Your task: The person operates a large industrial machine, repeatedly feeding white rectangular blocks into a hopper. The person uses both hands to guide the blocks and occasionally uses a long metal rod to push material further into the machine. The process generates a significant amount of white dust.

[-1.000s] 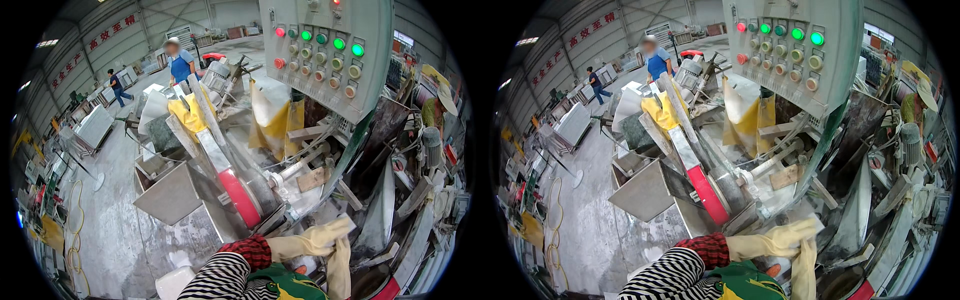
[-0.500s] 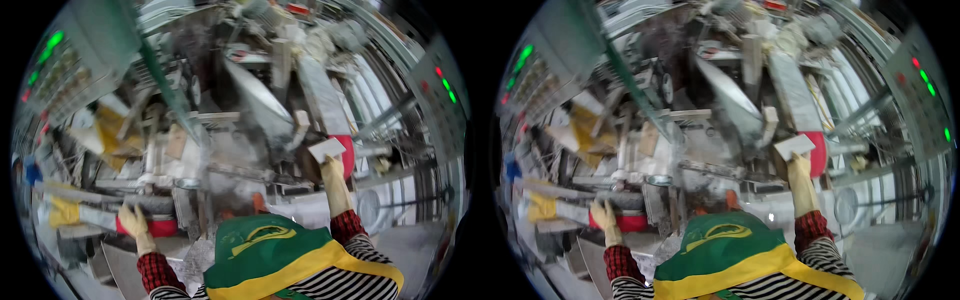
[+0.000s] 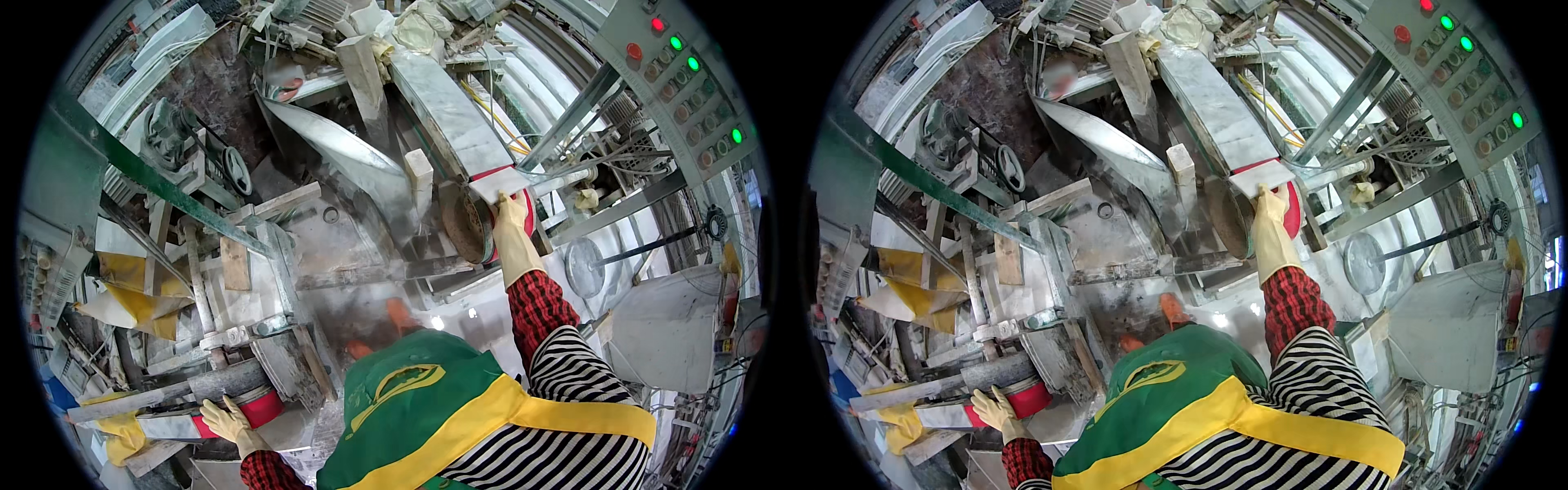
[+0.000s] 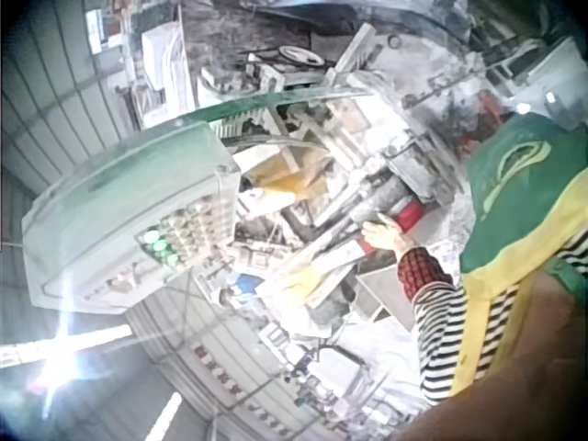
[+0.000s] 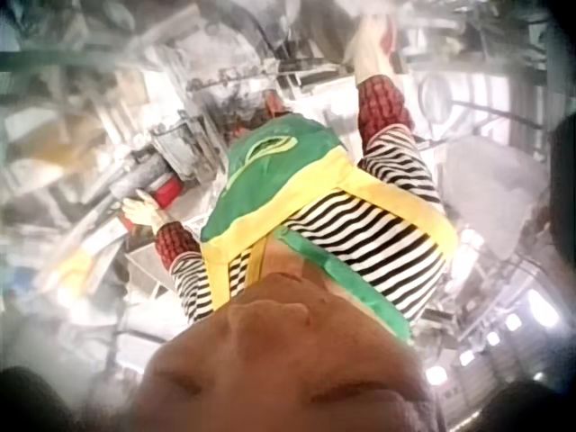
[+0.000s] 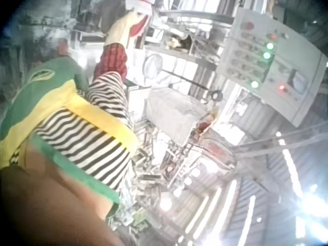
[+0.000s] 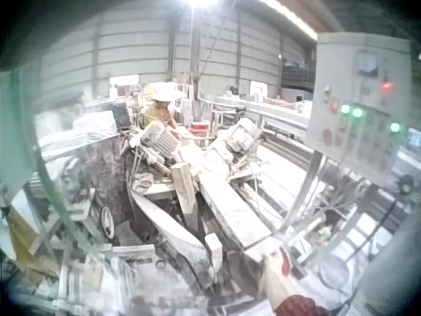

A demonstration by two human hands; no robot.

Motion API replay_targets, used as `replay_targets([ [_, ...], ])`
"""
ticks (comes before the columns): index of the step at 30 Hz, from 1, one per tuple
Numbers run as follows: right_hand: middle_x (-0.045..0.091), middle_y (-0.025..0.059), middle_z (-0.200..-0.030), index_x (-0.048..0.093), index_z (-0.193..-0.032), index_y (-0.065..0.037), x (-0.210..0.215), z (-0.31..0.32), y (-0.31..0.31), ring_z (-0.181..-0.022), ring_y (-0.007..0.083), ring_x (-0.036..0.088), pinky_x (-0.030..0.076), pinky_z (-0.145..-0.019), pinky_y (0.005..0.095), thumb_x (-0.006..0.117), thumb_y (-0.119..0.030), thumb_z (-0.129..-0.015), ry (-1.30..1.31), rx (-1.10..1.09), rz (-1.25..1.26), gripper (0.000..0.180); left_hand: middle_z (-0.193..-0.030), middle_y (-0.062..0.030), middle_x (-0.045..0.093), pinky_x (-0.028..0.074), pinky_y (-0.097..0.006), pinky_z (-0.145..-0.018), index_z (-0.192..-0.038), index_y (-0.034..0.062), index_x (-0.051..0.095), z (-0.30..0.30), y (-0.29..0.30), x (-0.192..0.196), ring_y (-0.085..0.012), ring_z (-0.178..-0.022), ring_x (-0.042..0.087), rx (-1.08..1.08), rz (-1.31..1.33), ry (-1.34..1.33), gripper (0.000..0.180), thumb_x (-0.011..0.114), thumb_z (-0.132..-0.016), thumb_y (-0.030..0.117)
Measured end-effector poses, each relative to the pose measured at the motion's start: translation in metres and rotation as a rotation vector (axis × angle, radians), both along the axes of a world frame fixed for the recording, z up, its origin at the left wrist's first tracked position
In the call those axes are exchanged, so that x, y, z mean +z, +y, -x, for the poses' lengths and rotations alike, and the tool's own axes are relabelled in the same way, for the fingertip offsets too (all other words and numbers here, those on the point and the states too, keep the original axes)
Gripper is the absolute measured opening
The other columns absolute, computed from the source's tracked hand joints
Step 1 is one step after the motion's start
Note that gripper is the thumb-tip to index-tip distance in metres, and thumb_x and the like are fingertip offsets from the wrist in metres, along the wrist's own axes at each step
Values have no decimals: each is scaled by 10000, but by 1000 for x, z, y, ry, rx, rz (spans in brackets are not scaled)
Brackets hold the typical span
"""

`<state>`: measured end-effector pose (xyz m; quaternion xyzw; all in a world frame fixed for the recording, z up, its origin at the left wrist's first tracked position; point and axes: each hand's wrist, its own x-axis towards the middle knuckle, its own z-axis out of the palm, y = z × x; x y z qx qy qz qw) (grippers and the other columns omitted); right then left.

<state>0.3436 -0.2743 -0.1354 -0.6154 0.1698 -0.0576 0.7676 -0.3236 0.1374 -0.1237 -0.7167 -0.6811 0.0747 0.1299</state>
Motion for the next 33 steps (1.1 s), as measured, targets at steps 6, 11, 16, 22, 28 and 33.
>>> replay_targets([
  [6,669,133,-1046,537,-1317,-70,-17,-35,-5,-848,233,670,556,-675,349,661,-66,-805,12,-95,295,526,-1529,-195,339,320,-481,-1100,-1483,103,356,-2,0,-9,-421,-1367,338,-16,-32,13,711,472,-959,570],
  [11,661,135,-1012,536,-1283,-81,17,-12,2,-729,228,664,550,-576,314,655,-120,-825,187,122,205,475,-1529,-199,335,316,-481,-1096,-1471,73,361,3,-8,-13,-412,-1360,351,9,-62,74,732,428,-963,596],
  [16,646,108,-1028,545,-1254,-44,-38,-38,-47,-741,175,639,559,-579,291,637,-131,-861,-134,-66,387,413,-1528,-204,339,304,-480,-1107,-1477,84,353,-11,-11,-17,-409,-1365,347,-18,-101,50,732,446,-958,591],
  [22,595,192,-1280,439,-1401,-46,-12,-20,-47,-1090,300,633,544,-911,386,457,-96,-1000,37,171,-463,404,-1532,-199,337,295,-482,-1112,-1473,92,358,-31,-27,0,-401,-1373,337,3,-100,32,712,468,-957,570],
  [28,650,193,-1191,358,-1472,-53,11,56,26,-915,262,681,575,-773,328,456,-61,-999,116,464,-320,483,-1477,-218,408,345,-483,-1063,-1409,55,439,-12,-25,-12,-389,-1307,411,-101,-231,-153,639,567,-934,462],
  [33,670,181,-1084,433,-1406,0,-65,130,52,-811,212,668,550,-681,288,522,-20,-959,236,763,-91,456,-1500,-297,325,301,-435,-1142,-1421,10,397,-28,-16,42,-432,-1382,335,-23,-297,-552,664,654,-903,338],
])
